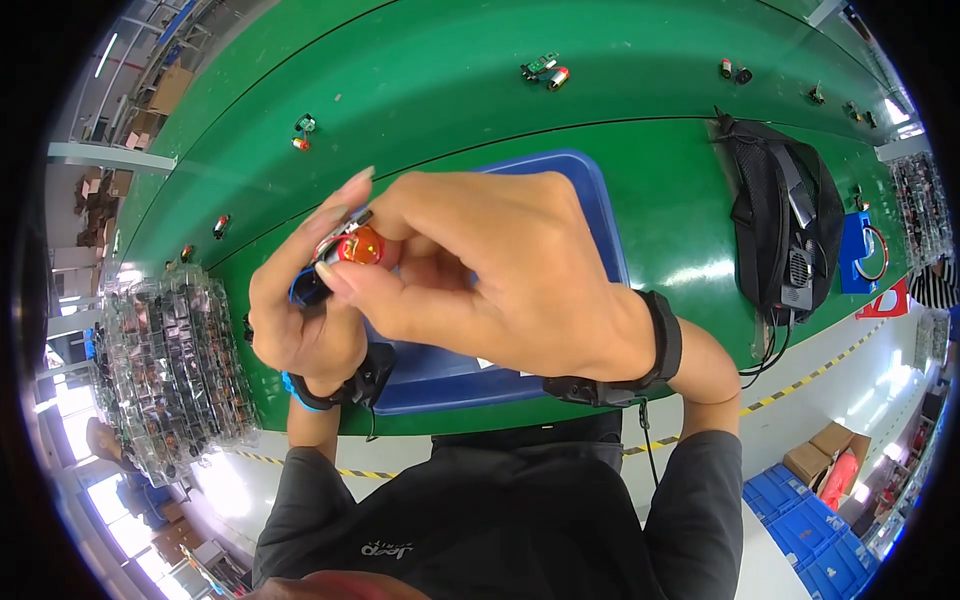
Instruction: The person assembles electronic components by picking up a circuit board and a battery, wrapping a small white adhesive strip around them, and placing the unit on the green workbench. This process is repeated for several more units.
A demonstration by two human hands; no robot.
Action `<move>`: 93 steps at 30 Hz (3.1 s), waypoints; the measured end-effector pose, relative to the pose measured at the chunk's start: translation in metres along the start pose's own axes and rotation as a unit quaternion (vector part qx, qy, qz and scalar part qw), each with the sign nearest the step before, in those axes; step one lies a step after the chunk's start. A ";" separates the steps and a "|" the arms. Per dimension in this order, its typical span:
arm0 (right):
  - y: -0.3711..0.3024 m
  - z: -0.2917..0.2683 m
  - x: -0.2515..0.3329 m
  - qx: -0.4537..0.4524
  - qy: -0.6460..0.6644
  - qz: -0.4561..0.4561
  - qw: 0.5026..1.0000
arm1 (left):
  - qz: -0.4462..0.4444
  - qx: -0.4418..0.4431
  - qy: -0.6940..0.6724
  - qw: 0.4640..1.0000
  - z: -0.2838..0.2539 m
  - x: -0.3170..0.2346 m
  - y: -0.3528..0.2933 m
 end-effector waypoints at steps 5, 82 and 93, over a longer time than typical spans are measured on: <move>-0.001 0.001 0.003 0.024 0.091 0.031 0.995 | -0.056 0.057 0.048 0.996 -0.009 -0.015 0.002; 0.004 0.011 -0.003 0.059 -0.223 -0.051 0.972 | -0.132 0.134 0.166 0.968 -0.032 -0.013 0.022; 0.000 0.007 -0.001 0.100 -0.231 -0.208 0.945 | -0.099 0.091 0.077 0.988 -0.034 -0.004 0.016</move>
Point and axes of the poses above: each hand's wrist, its own y-axis towards the middle knuckle, its own z-axis out of the palm, x = y × z, the point moved 2 cm from there along y, towards the middle knuckle, and after that the axes turned 9 degrees about -y, right-handed, at the moved point
